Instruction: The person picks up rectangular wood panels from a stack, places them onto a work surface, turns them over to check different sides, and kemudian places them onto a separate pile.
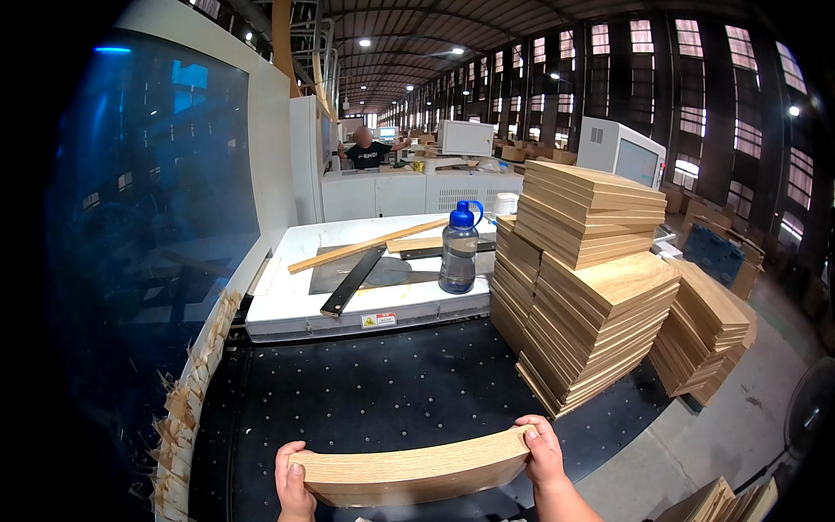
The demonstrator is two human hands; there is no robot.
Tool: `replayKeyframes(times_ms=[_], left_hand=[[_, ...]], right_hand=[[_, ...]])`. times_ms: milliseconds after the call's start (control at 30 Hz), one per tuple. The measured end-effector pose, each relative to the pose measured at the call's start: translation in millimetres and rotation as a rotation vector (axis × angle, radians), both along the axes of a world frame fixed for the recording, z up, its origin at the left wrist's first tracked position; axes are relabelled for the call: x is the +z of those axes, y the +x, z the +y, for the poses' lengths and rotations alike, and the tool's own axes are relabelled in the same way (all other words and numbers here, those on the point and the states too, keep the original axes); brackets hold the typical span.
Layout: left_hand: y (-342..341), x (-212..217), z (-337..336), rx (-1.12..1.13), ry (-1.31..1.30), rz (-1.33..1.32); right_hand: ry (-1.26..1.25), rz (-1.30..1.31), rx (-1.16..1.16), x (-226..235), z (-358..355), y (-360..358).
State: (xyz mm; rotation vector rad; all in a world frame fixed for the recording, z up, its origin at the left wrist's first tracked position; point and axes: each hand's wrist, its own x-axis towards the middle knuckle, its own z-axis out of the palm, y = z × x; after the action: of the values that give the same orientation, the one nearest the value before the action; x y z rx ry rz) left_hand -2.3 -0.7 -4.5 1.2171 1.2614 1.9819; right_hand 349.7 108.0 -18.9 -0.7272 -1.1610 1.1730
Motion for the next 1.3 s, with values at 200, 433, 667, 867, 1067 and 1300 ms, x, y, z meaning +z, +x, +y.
replayKeyframes(times_ms=[200, 433, 667, 867, 1067, 1300], left_hand=[[0.8, 2.5, 0.2, -0.001, -0.005, 0.022], [-5.1, -29.4, -1.2, -0.112, 0.051, -0.003], [-47.6, -146.6, -8.6, -0.169, -0.135, -0.016], [-38.1, -155.8, -0.1, -0.142, -0.167, 0.039], [-25.1, -153.2, 8.7, -0.109, -0.169, 0.070], [-21.3, -161.1, 10.2, -0.086, -0.189, 0.081]], right_hand=[[-0.011, 0.016, 0.030, -1.0, 0.0, 0.8], [0.050, 0.068, 0.070, -33.7, 0.6, 1.8], [-0.269, -0.137, 0.227, -69.2, -15.0, 12.0], [-0.230, -0.146, 0.170, -42.9, -39.1, -4.0], [-0.411, -0.255, 0.145, -17.4, -48.3, -6.4], [-0.483, -0.318, 0.100, -31.0, -46.2, -3.4]])
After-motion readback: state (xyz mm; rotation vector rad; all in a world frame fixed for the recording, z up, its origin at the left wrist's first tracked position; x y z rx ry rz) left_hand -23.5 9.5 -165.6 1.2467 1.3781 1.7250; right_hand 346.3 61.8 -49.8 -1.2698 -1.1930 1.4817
